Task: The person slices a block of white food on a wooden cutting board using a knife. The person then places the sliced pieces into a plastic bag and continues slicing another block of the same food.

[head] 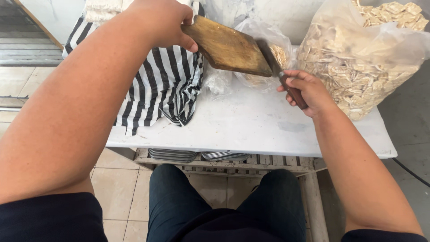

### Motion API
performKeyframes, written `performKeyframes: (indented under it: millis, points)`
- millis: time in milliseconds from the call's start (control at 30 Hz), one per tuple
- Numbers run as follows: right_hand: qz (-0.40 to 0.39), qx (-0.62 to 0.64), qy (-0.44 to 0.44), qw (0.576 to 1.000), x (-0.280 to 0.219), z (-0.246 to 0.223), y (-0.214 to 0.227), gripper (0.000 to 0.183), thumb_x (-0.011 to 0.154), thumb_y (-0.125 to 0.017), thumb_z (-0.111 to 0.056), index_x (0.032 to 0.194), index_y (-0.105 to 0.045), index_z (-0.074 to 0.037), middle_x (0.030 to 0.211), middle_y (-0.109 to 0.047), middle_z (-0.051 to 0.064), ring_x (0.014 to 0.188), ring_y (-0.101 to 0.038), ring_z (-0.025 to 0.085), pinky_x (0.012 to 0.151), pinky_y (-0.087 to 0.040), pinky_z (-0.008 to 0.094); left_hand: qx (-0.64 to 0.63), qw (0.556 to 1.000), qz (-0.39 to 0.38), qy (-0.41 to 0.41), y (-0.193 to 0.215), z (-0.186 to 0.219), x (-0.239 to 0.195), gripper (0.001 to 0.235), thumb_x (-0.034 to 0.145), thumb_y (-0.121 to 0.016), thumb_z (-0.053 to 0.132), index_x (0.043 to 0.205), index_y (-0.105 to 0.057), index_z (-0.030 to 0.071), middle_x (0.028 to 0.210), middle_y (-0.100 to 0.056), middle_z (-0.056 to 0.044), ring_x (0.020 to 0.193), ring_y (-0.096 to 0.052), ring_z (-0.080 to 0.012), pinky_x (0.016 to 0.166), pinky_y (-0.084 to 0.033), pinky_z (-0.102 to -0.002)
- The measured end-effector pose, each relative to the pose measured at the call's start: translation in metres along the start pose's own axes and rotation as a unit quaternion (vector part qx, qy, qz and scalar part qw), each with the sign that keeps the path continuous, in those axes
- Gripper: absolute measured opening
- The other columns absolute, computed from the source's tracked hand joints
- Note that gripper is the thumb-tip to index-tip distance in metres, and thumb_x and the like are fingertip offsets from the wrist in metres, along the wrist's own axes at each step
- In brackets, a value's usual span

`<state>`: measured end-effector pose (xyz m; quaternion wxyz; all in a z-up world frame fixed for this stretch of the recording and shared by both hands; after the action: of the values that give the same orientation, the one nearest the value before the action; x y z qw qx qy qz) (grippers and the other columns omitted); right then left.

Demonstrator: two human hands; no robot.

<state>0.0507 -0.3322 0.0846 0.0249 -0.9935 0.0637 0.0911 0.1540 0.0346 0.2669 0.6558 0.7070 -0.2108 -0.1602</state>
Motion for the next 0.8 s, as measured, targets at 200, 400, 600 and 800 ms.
performKeyframes:
  millis: [200, 400, 600, 800]
  points:
    - [0.037, -0.034, 0.020, 0.999, -0.015, -0.003, 0.007, 0.040, 0.098, -0.057, -0.008, 0.138, -0.057, -0.005, 0.096, -0.072, 0.016, 0.057, -0.059, 0.015, 0.048, -0.048, 0.027, -0.038, 0.997, -0.068, 0.023, -0.005, -0.008, -0.033, 0.069, 0.080, -0.079, 0.061, 0.134, -0.064, 0.020, 0.112, -0.074, -0.013, 0.107, -0.069, -0.0315, 0.092, -0.053, -0.048]
    - [0.053, -0.108, 0.059, 0.991, -0.038, -0.006, 0.015, 0.039, 0.098, -0.062, -0.007, 0.137, -0.058, -0.006, 0.101, -0.071, 0.016, 0.063, -0.061, 0.015, 0.051, -0.049, 0.027, -0.141, 0.976, -0.167, 0.005, -0.056, 0.003, -0.075, 0.058, 0.082, -0.071, 0.054, 0.130, -0.063, 0.023, 0.115, -0.075, -0.008, 0.105, -0.071, -0.0275, 0.095, -0.053, -0.045]
    - [-0.024, -0.172, 0.113, 0.978, -0.072, 0.008, 0.018, 0.051, 0.084, -0.076, 0.000, 0.134, -0.065, -0.006, 0.115, -0.072, 0.008, 0.093, -0.067, 0.013, 0.074, -0.055, 0.027, -0.167, 0.978, -0.100, -0.080, -0.129, 0.026, -0.100, 0.063, 0.079, -0.075, 0.059, 0.126, -0.064, 0.019, 0.102, -0.074, -0.011, 0.097, -0.070, -0.0322, 0.085, -0.053, -0.045]
    - [-0.085, -0.218, 0.028, 0.972, -0.094, 0.026, 0.021, 0.066, 0.075, -0.080, 0.001, 0.138, -0.065, -0.011, 0.113, -0.071, 0.007, 0.104, -0.066, 0.014, 0.093, -0.054, 0.030, -0.250, 0.964, -0.010, -0.089, -0.186, 0.034, -0.100, 0.062, 0.076, -0.078, 0.054, 0.123, -0.066, 0.015, 0.090, -0.075, -0.010, 0.091, -0.071, -0.0319, 0.086, -0.049, -0.045]
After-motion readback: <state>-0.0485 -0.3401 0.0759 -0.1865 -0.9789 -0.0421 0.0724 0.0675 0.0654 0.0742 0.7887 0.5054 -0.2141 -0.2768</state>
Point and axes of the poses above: each hand's wrist, its own x-axis towards the middle knuckle, its own y-axis out of the back of the hand, z = x × y, the point moved 2 cm from there along x, towards the middle knuckle
